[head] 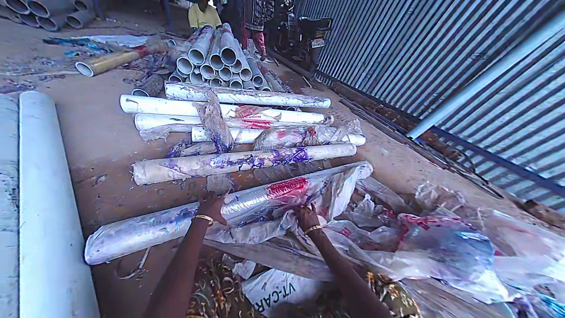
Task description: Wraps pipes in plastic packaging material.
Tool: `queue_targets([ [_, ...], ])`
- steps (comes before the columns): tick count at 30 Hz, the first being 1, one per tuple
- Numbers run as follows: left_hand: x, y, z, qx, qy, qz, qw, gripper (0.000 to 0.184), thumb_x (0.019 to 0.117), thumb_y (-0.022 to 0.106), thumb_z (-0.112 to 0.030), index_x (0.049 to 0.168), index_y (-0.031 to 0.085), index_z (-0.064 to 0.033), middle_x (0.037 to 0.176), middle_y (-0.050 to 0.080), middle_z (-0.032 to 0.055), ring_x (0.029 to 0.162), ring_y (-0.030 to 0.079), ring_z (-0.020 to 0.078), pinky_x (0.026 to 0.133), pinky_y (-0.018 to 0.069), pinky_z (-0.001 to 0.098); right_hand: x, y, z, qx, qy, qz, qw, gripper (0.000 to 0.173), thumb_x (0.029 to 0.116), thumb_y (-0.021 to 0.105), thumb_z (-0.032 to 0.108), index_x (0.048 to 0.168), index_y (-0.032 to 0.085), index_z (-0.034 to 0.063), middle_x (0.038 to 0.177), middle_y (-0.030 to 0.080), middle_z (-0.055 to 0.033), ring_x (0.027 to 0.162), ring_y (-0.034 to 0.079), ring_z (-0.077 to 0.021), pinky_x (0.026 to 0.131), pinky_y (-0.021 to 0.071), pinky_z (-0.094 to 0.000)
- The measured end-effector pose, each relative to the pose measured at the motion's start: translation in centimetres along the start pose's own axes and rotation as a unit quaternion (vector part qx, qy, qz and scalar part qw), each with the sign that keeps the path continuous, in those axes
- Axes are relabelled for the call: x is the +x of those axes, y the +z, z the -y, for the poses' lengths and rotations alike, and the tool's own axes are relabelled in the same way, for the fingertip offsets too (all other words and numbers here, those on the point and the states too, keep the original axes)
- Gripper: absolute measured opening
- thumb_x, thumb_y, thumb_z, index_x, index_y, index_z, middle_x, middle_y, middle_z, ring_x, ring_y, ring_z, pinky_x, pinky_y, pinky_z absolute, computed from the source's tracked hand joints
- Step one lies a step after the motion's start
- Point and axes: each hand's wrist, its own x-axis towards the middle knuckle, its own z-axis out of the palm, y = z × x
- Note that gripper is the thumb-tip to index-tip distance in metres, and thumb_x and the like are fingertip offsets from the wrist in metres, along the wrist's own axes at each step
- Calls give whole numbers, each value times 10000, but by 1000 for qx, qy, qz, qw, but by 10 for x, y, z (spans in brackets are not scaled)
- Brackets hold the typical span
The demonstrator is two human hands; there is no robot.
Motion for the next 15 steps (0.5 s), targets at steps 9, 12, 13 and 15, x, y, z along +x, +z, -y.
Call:
queue_targets([
  [9,-13,-11,37,-98,15,-31,995,1090,776,918,-302,1600,269,-4,1546,440,278,1447,425,418,1190,325,566,-34,-6,16,57,84,-36,994,336,1048,466,34,1333,640,2,1297,651,-288,1241,607,-465,1049,446,-598],
  [12,-14,-19,40,-93,13,-17,995,884,823,884,-233,1507,407,58,1473,503,296,1403,468,416,1180,333,546,-59,0,18,76,83,-43,993,317,1040,494,46,1304,658,-12,1256,671,-291,1202,631,-470,1022,462,-606],
  [13,-16,-22,37,-68,5,-6,998,844,827,880,-213,1488,435,66,1475,502,297,1410,461,416,1182,325,553,-66,3,18,81,77,-36,993,320,1036,497,44,1307,658,-11,1253,673,-291,1193,635,-471,1011,466,-608],
  [15,-22,-31,16,20,-37,20,999,798,836,867,-226,1476,471,43,1499,493,277,1433,438,422,1170,324,602,-76,8,19,87,62,-26,994,315,1023,504,27,1290,666,-11,1232,683,-285,1170,648,-467,988,480,-608],
])
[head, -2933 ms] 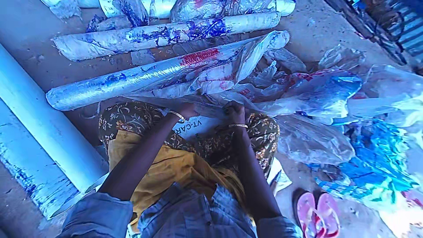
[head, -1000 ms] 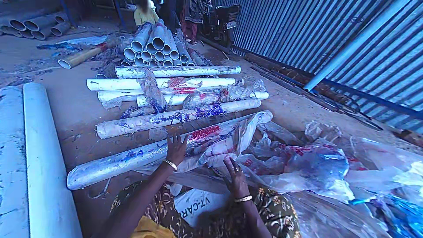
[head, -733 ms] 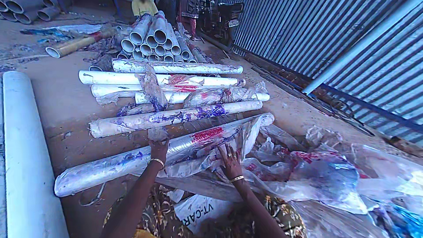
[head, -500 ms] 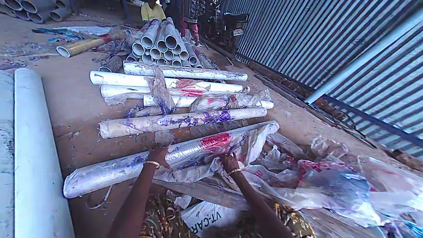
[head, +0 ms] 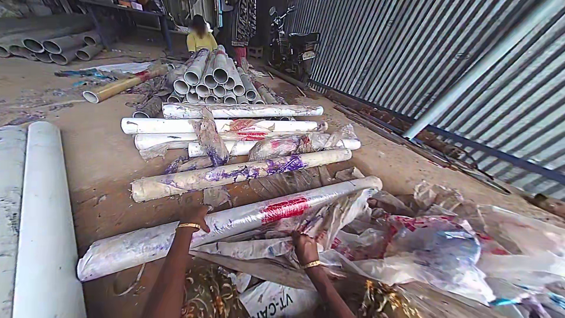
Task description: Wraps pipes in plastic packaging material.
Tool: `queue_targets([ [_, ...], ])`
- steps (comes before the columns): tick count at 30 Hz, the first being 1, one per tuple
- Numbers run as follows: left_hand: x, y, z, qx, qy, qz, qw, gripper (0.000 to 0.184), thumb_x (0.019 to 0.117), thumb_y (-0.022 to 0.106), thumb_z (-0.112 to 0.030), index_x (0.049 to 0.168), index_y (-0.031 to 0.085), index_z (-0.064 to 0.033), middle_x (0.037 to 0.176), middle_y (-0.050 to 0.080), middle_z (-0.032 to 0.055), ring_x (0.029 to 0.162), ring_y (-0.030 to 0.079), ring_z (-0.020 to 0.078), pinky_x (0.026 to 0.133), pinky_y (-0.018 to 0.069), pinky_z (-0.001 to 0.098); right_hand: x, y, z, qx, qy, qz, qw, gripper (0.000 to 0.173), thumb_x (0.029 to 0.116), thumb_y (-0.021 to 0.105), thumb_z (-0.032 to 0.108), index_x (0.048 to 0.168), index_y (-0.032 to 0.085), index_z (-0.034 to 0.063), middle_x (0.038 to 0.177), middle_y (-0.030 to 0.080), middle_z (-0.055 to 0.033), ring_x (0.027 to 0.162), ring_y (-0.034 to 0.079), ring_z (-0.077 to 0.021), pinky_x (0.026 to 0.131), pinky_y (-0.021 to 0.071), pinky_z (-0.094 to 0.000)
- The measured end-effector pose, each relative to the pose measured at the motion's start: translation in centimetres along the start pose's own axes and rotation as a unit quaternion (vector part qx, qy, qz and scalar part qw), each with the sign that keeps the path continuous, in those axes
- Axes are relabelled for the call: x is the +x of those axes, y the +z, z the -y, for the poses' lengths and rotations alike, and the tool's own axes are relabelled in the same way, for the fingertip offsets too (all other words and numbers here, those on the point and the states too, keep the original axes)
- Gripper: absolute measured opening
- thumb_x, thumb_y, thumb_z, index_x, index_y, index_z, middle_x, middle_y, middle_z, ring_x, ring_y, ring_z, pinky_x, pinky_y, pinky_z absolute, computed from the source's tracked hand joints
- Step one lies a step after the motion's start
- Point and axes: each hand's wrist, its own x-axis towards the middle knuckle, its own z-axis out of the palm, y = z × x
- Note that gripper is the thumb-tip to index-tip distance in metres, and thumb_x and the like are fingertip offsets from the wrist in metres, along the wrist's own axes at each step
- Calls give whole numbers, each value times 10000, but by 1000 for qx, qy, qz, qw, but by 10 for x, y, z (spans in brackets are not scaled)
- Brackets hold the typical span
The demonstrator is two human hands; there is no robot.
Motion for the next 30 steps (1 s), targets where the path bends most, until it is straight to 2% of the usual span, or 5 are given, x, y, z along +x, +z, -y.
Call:
queue_targets([
  [8,31,22,-153,-103,102,-3,990,658,1083,464,-475,1547,414,-12,1568,441,244,1497,367,393,1219,232,595,3,18,-25,-14,-48,139,989,364,1053,464,63,1384,604,3,1336,631,-281,1267,595,-447,1059,445,-581],
  [13,51,50,-208,-96,27,-77,992,660,1077,428,-521,1552,432,-62,1590,416,220,1518,308,410,1205,114,693,16,24,-33,-19,-78,168,983,385,1042,510,90,1417,585,41,1342,630,-269,1255,605,-439,1052,454,-584],
  [18,66,62,-241,-71,16,-137,988,570,1080,438,-341,1484,460,60,1518,455,307,1483,349,446,1226,174,593,17,61,-51,86,-279,-188,938,195,866,671,-49,1022,787,-27,1313,672,-252,1300,579,-489,1094,401,-678],
  [21,75,71,-252,-79,-2,-151,985,535,1087,420,-372,1403,561,37,1421,558,291,1398,475,427,1168,296,579,21,62,-61,113,-308,-147,933,289,871,606,-113,1111,758,-64,1281,689,-252,1265,616,-468,1125,410,-617],
  [30,127,34,-239,-103,-26,-138,985,619,1098,389,-471,1143,671,78,1246,665,285,1233,621,423,1021,449,610,14,41,-58,86,-229,-185,952,213,814,661,-98,999,760,-57,825,732,-239,775,745,-425,671,599,-532],
])
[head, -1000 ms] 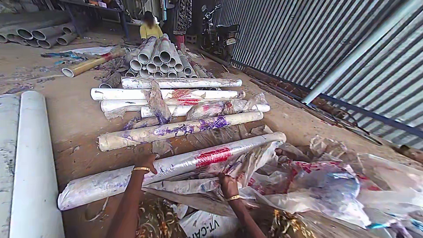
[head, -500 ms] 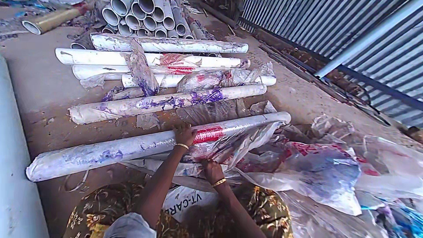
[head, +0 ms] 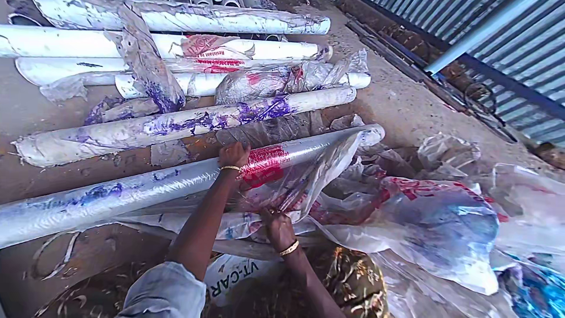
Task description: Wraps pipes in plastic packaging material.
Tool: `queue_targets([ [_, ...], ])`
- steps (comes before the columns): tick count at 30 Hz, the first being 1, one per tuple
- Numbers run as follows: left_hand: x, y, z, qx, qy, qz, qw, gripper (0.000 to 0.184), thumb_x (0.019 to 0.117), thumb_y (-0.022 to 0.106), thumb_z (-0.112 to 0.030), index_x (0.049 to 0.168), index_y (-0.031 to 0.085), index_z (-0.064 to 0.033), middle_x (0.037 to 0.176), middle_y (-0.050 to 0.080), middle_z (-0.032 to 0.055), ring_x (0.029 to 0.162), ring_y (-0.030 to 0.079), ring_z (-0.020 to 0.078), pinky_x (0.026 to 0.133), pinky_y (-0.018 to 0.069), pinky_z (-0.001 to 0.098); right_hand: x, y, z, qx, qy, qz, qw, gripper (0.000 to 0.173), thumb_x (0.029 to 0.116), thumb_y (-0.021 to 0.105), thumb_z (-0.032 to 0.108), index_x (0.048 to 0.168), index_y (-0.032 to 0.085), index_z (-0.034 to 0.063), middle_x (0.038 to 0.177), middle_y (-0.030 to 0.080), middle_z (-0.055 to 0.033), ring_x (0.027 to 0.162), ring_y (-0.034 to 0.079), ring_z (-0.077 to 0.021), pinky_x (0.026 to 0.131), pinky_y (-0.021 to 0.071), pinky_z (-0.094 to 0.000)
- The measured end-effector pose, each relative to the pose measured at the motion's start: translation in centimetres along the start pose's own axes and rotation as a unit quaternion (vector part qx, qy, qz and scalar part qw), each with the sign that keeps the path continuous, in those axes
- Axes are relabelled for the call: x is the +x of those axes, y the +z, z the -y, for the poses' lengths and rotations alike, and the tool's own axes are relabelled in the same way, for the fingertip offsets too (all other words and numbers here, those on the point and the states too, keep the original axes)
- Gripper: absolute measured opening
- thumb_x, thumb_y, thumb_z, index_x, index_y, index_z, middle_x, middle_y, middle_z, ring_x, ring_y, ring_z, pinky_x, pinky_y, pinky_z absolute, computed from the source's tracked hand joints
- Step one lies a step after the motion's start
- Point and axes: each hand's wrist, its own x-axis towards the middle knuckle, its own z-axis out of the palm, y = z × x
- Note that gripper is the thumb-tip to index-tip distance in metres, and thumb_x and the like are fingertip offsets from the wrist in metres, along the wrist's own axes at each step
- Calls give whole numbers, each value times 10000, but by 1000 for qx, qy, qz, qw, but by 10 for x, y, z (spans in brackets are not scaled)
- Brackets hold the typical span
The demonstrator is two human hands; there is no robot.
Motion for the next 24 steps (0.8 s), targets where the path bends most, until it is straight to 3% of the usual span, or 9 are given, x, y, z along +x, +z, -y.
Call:
queue_targets([
  [2,9,0,0,1,6,0,1000,608,1098,400,-459,1104,678,82,1211,674,293,1219,627,429,1000,457,618,-11,4,0,-7,13,5,1000,227,792,680,-85,998,766,-45,773,722,-226,708,737,-412,613,592,-519],
  [6,16,-5,6,6,23,16,1000,640,1092,401,-496,1093,675,82,1192,677,289,1214,628,425,1011,456,603,-17,10,4,11,68,97,993,247,854,644,-88,1072,754,-50,855,731,-259,784,738,-449,681,591,-558],
  [9,15,-1,7,40,100,53,993,653,1028,516,-574,1225,664,31,1218,675,273,1217,620,438,1011,450,632,-11,2,-5,88,115,213,966,380,916,576,-84,1282,677,-55,1170,702,-305,1098,684,-482,960,524,-592],
  [12,-3,3,5,63,159,73,982,728,960,593,-636,1306,640,2,1214,685,257,1179,644,427,986,473,623,-9,-12,-22,193,75,280,937,505,924,675,74,1396,576,-75,1359,621,-289,1305,583,-416,1150,402,-521],
  [14,-14,5,12,53,180,85,979,770,946,603,-650,1377,603,-12,1256,678,234,1204,634,398,1027,460,590,-9,-23,-32,242,34,240,940,539,889,721,160,1357,601,-77,1322,662,-237,1270,626,-324,1124,457,-451],
  [17,-17,5,26,-9,222,78,972,730,958,640,-575,1438,559,-32,1358,637,214,1297,584,361,1099,420,557,-3,-17,-52,187,-22,100,977,573,825,703,195,1284,622,-138,1185,706,-285,1077,708,-385,953,537,-525],
  [18,-17,3,30,-29,236,75,969,747,964,643,-556,1491,511,-42,1425,599,206,1357,544,345,1146,386,537,-2,-8,-61,163,-28,98,981,560,823,692,181,1276,624,-142,1159,702,-307,1039,707,-424,917,537,-569],
  [22,-20,-15,54,-65,236,66,967,882,939,701,-519,1592,350,-42,1580,439,217,1496,377,340,1248,235,499,-1,18,-59,87,50,230,968,409,973,660,77,1360,618,-50,1388,575,-342,1286,558,-533,1072,400,-693],
  [24,-36,-41,82,-34,219,43,974,861,952,702,-479,1607,329,-63,1621,371,227,1533,296,368,1248,128,592,3,20,-51,75,43,229,970,372,991,606,30,1356,629,-40,1370,586,-349,1284,554,-549,1071,391,-701],
])
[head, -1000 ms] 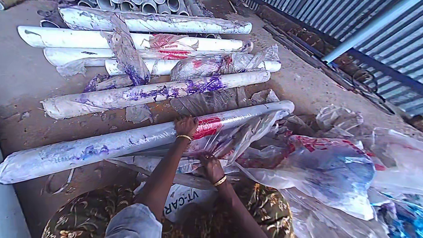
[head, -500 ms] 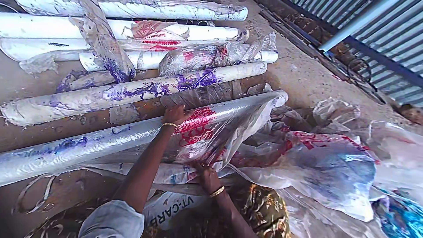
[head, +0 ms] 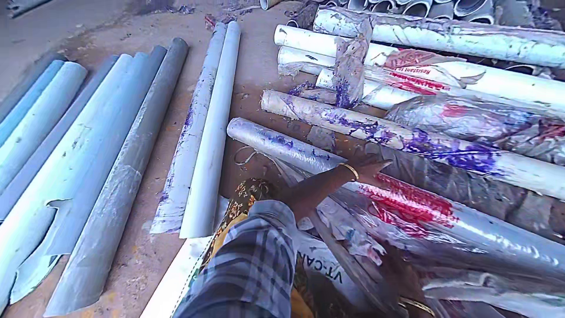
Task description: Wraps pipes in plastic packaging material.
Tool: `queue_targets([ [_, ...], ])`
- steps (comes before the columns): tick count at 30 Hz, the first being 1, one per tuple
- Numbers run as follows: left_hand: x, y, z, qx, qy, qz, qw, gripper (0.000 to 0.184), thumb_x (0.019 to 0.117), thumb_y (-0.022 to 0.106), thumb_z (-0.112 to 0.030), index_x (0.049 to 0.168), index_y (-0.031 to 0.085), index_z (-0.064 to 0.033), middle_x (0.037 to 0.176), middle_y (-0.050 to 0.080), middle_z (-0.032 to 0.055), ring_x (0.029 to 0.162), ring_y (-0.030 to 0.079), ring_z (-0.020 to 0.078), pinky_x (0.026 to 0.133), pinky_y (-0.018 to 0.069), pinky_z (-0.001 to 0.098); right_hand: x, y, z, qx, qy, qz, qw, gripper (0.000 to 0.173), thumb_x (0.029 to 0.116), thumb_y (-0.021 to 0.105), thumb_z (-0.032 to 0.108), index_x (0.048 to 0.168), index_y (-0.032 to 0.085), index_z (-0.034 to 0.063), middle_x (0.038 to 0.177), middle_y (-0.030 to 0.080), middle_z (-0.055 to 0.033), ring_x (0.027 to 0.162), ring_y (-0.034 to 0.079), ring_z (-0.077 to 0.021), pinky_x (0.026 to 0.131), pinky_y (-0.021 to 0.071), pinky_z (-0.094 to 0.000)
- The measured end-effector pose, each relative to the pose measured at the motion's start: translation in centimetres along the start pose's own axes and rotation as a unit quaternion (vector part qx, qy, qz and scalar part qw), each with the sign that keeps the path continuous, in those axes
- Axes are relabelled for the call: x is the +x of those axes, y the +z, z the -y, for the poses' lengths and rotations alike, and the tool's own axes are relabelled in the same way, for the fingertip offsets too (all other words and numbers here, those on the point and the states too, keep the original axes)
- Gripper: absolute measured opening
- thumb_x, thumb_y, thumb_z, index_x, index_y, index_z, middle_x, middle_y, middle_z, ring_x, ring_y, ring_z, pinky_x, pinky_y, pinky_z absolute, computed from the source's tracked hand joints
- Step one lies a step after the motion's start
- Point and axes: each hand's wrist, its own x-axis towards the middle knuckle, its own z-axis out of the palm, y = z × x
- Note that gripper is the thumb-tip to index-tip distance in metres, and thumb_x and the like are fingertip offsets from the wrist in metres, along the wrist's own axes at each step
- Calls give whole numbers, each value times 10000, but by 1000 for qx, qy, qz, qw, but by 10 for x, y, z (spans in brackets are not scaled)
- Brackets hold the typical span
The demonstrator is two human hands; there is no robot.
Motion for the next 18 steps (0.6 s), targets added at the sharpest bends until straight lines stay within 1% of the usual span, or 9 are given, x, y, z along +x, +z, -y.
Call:
queue_targets([
  [3,-72,-48,42,96,-84,-107,986,732,990,688,-330,1599,362,-88,1634,361,208,1551,266,372,1216,25,697,1,-1,11,-9,7,-14,1000,373,994,582,34,1346,614,-87,1277,636,-362,1207,607,-544,1059,412,-669],
  [6,-167,-82,107,180,-306,-195,914,625,1023,544,-108,1611,333,-91,1649,320,229,1560,225,404,1198,7,718,-2,-1,14,-18,20,-9,1000,398,1005,567,60,1365,585,-110,1273,637,-366,1215,603,-543,1078,399,-654],
  [8,-229,-88,155,162,-436,-198,863,616,1046,510,-104,1621,291,-75,1657,278,256,1571,155,436,1178,-36,753,4,7,-5,-22,-1,-16,1000,413,1004,572,92,1366,586,-107,1262,641,-366,1205,609,-542,1065,408,-666],
  [9,-260,-83,176,148,-471,-194,848,602,1073,500,-201,1624,287,-85,1649,292,261,1568,153,448,1172,-45,762,7,11,-13,-26,-10,-17,999,423,1005,576,117,1365,587,-104,1273,638,-360,1216,606,-536,1071,405,-670],
  [10,-289,-77,190,127,-493,-179,842,626,1084,499,-323,1633,278,-119,1663,270,246,1572,123,454,1167,-63,765,10,15,-21,-33,-15,-21,999,429,1009,581,152,1355,595,-102,1278,641,-350,1219,607,-526,1071,402,-675],
  [12,-335,-59,213,110,-496,-148,848,688,1028,556,-496,1625,331,-238,1706,219,150,1582,58,448,1144,-83,788,12,16,-22,-47,-16,-25,998,452,1008,586,194,1346,599,-105,1297,635,-340,1238,597,-518,1073,393,-683],
  [14,-359,-44,226,106,-477,-133,862,725,948,651,-568,1583,419,-305,1741,114,39,1583,-44,443,1110,-106,812,7,7,-4,-59,28,0,998,461,1031,559,201,1395,568,-80,1369,601,-321,1311,558,-484,1128,364,-645],
  [16,-368,-41,234,121,-471,-145,862,728,874,753,-511,1533,500,-333,1744,77,50,1578,-57,458,1093,-101,828,3,6,10,-61,78,15,995,471,1035,538,176,1439,528,-67,1412,566,-324,1346,529,-471,1151,336,-633],
  [18,-378,-43,235,110,-483,-146,856,738,846,793,-479,1518,503,-379,1735,27,153,1576,-73,463,1097,-99,822,-3,6,5,-69,94,21,993,496,1044,517,176,1468,485,-79,1413,556,-340,1344,521,-494,1145,329,-648],
])
